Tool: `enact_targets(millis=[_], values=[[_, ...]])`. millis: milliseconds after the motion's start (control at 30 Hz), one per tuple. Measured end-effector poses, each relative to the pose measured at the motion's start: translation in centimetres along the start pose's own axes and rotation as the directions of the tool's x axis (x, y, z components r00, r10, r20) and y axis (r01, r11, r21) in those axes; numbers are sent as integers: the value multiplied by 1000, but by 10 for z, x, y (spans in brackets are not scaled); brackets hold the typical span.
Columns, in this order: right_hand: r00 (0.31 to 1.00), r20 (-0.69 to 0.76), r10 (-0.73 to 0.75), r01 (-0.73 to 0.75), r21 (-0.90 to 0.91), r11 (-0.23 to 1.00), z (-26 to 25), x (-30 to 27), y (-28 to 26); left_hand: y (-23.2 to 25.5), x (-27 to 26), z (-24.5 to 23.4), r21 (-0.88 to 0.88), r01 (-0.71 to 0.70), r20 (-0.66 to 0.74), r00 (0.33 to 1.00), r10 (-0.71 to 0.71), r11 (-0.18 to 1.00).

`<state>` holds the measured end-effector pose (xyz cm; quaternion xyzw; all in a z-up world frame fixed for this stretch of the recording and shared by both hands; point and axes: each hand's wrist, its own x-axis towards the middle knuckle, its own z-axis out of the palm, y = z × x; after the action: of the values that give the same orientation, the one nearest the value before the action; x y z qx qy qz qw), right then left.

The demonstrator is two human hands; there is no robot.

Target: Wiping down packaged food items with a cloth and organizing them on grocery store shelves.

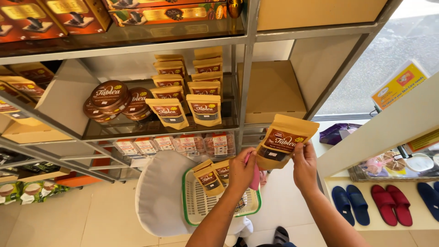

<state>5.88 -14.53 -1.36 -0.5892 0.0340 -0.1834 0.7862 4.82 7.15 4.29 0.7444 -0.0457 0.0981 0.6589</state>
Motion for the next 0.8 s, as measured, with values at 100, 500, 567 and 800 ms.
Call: enact_targets(millis=[100, 500, 567, 800], values=[[986, -16, 164, -165, -39, 986, 16, -5, -13, -5, 3, 11, -22, 15, -9, 1000, -15, 1000], [986, 22, 166, -167, 151, 974, -4, 46, 5, 7, 34, 60, 19, 11, -77, 997, -10, 1000], [987, 43, 153, -158, 149, 976, -8, 63, 6, 3, 45, 71, 10, 40, -81, 996, -39, 999], [984, 150, 97, -104, 41, 994, -32, 160, 39, -27, 114, 109, 22, 54, -193, 980, -49, 998]])
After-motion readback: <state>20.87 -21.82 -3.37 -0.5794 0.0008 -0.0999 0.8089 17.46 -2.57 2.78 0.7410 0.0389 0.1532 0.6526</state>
